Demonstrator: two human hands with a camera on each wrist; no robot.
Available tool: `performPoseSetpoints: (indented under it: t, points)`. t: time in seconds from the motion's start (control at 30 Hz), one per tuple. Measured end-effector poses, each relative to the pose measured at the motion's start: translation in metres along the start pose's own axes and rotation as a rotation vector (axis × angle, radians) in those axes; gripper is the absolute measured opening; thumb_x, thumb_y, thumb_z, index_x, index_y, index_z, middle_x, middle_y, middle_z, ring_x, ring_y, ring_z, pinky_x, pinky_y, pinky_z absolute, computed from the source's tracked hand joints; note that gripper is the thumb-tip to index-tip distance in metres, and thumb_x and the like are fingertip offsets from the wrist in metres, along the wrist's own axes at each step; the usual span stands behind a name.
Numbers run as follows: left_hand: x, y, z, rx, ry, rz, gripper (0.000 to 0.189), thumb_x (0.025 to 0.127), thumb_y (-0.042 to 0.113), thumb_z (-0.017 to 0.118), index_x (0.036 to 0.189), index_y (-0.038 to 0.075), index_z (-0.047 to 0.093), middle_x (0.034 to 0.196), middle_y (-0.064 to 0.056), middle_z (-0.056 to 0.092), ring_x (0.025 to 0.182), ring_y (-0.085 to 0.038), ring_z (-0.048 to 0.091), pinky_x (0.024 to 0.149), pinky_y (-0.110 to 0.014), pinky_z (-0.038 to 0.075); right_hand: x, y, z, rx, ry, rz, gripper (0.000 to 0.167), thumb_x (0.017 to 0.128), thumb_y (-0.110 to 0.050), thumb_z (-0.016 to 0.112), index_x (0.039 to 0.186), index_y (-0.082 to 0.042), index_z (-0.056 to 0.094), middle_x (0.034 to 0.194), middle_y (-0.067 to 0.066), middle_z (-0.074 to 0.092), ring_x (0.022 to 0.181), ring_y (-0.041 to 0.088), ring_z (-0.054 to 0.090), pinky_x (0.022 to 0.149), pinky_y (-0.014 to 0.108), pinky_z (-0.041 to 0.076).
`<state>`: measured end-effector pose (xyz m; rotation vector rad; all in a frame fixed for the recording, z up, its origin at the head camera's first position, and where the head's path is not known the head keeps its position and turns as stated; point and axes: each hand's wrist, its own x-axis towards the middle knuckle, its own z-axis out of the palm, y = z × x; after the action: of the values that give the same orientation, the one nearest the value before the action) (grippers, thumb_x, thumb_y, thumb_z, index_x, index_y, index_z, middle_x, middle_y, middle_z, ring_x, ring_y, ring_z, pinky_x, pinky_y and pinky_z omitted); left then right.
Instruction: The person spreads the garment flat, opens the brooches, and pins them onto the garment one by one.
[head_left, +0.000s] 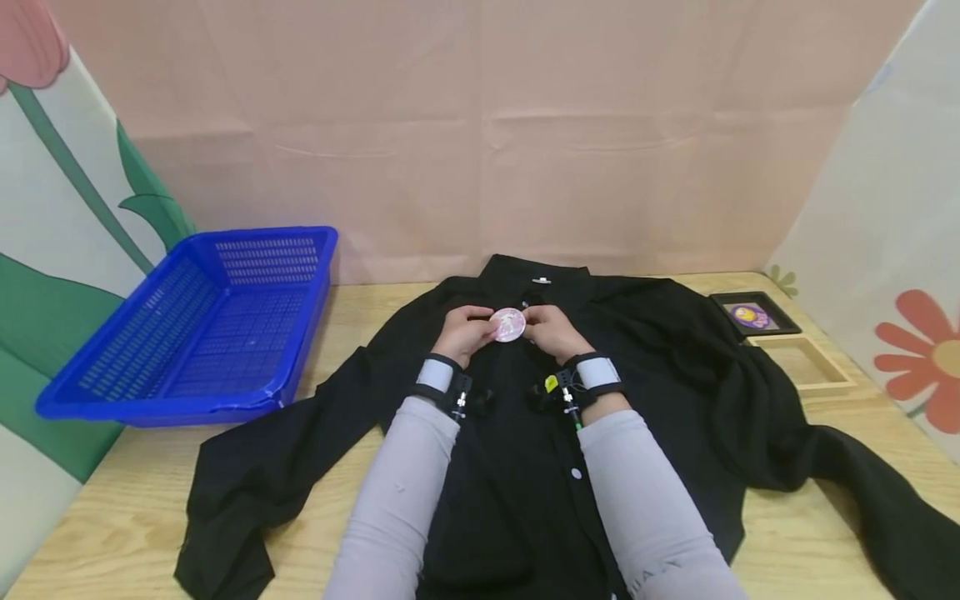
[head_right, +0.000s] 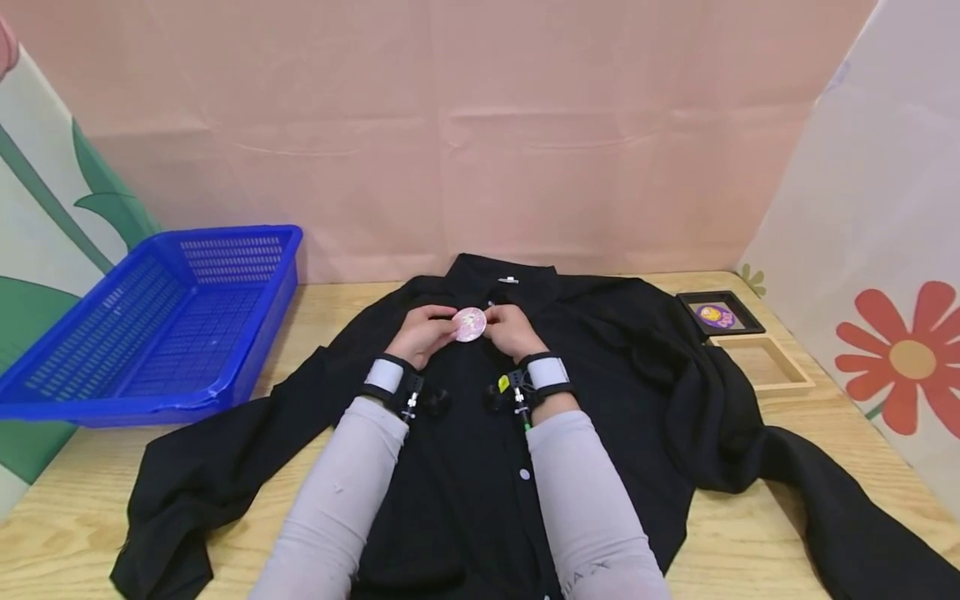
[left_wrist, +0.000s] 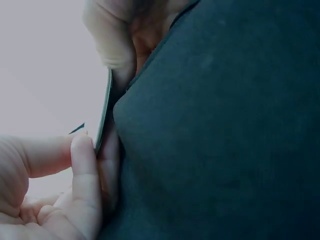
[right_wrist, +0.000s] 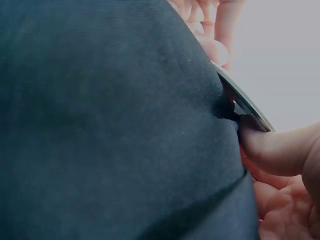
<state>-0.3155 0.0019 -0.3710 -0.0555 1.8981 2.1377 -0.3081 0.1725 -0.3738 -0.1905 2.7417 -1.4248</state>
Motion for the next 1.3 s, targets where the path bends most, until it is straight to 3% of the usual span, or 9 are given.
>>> performPoseSetpoints:
  t: [0.23, 0.5, 0.63, 0.8, 1.07, 1.3]
  points:
    - [0.0009, -0.0031, 0.0001, -0.002, -0.032, 0.014, 0.033, 0.093, -0.004, 0.062, 0.126, -0.009, 0.059, 0.107, -0.012, 0.06, 0.087, -0.012, 0.059, 0.083, -0.019, 0.054, -0.0048, -0.0055, -0.0019, 0.014, 0.006, -0.003, 0.016, 0.093, 0.001, 0.056, 0.104, 0.008, 0.065, 0.079, 0.004, 0.055, 0.072, 0.017, 0.048, 0.064, 0.026, 0.039]
    - [0.0014, -0.0038, 0.0026, 0.011, -0.033, 0.039, 0.032, 0.093, -0.005, 0.06, 0.125, -0.01, 0.059, 0.106, -0.013, 0.06, 0.087, -0.012, 0.057, 0.077, -0.017, 0.051, -0.0039, -0.0049, -0.003, -0.04, 0.01, 0.017, 0.018, 0.094, -0.003, 0.059, 0.107, 0.006, 0.066, 0.092, 0.011, 0.061, 0.08, 0.02, 0.049, 0.068, 0.028, 0.04]
    - [0.0024, -0.0049, 0.0039, 0.006, -0.044, 0.039, 0.032, 0.093, -0.006, 0.059, 0.125, -0.01, 0.059, 0.104, -0.012, 0.06, 0.085, -0.011, 0.057, 0.074, -0.015, 0.051, -0.0021, -0.0022, -0.0013, -0.005, 0.041, 0.02, 0.02, 0.092, 0.001, 0.059, 0.11, 0.008, 0.065, 0.097, 0.015, 0.064, 0.08, 0.018, 0.051, 0.068, 0.024, 0.042]
    - [0.0037, -0.0066, 0.0036, 0.015, -0.055, 0.042, 0.032, 0.093, -0.007, 0.059, 0.125, -0.01, 0.059, 0.097, -0.009, 0.059, 0.081, -0.009, 0.057, 0.07, -0.014, 0.05, -0.0011, -0.0015, -0.0008, 0.066, 0.06, 0.041, 0.026, 0.091, 0.006, 0.056, 0.115, 0.011, 0.062, 0.095, 0.015, 0.065, 0.071, 0.011, 0.052, 0.063, 0.019, 0.044]
    - [0.0038, -0.0057, 0.0041, 0.036, -0.066, 0.044, 0.032, 0.094, -0.005, 0.059, 0.126, -0.008, 0.059, 0.1, -0.01, 0.06, 0.084, -0.011, 0.057, 0.073, -0.015, 0.05, -0.0023, -0.0029, -0.0052, 0.001, 0.061, 0.051, 0.023, 0.091, 0.004, 0.058, 0.112, 0.011, 0.066, 0.094, 0.015, 0.067, 0.072, 0.014, 0.052, 0.063, 0.022, 0.043]
    - [0.0032, -0.0076, -0.0028, 0.068, -0.102, 0.035, 0.034, 0.095, -0.003, 0.057, 0.128, -0.008, 0.057, 0.112, -0.014, 0.06, 0.086, -0.011, 0.057, 0.072, -0.014, 0.049, -0.0027, -0.0024, -0.0005, 0.03, 0.04, 0.031, 0.016, 0.09, 0.004, 0.061, 0.105, 0.006, 0.068, 0.089, 0.01, 0.067, 0.072, 0.016, 0.052, 0.062, 0.024, 0.042]
